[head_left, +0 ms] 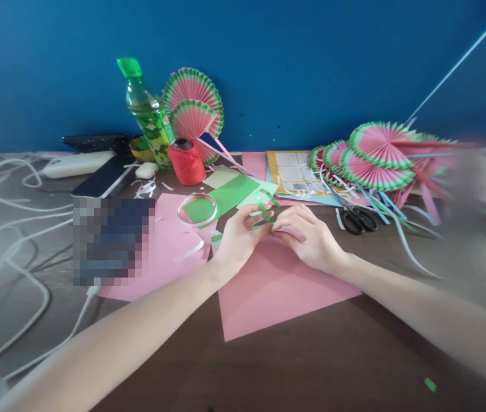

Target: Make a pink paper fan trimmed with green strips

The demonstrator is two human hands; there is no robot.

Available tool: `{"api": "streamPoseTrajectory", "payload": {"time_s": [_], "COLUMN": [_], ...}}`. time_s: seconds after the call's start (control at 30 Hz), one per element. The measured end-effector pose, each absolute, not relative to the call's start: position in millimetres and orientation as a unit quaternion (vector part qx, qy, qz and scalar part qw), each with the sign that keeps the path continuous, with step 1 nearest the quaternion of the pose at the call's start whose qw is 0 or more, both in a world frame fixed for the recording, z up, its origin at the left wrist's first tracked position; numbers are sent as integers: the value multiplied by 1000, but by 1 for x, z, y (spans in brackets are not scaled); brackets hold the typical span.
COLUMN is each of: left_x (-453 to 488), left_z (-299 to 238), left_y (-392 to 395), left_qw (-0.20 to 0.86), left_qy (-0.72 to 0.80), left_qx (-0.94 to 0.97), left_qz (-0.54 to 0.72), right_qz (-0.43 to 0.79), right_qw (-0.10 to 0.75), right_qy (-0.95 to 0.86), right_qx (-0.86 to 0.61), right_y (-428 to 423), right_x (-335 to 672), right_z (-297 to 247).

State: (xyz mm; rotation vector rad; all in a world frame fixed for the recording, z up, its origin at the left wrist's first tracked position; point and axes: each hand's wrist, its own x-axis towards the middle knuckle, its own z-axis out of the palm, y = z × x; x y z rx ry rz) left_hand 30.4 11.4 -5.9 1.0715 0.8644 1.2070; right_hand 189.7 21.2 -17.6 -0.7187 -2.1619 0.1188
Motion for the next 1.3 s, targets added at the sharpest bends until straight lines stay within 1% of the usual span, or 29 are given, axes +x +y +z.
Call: {"api": "streamPoseTrajectory", "payload": {"time_s": [0.33, 0.5, 0.67, 1.0, 1.3], "left_x": [30, 29, 29, 28, 29], "left_z": [-5, -6, -5, -4, -6], "left_y": [10, 11, 11, 11, 13], "left_qw": [572, 564, 569, 598, 592], "left_qy": [400, 408, 405, 385, 391], "left_qx": [496, 502, 496, 473, 477], "left_qz": [517, 512, 516, 521, 519], "right_qz": [23, 29, 19, 50, 49], "right_qw": [419, 427, 437, 441, 433], "right_qy": [-866, -864, -863, -852, -859], "right_qx": [-272, -267, -255, -277, -268], "right_y": [21, 20, 19, 20, 21], "right_x": [189, 189, 188, 190, 189], "right_z": [-16, -15, -14, -15, -15]}}
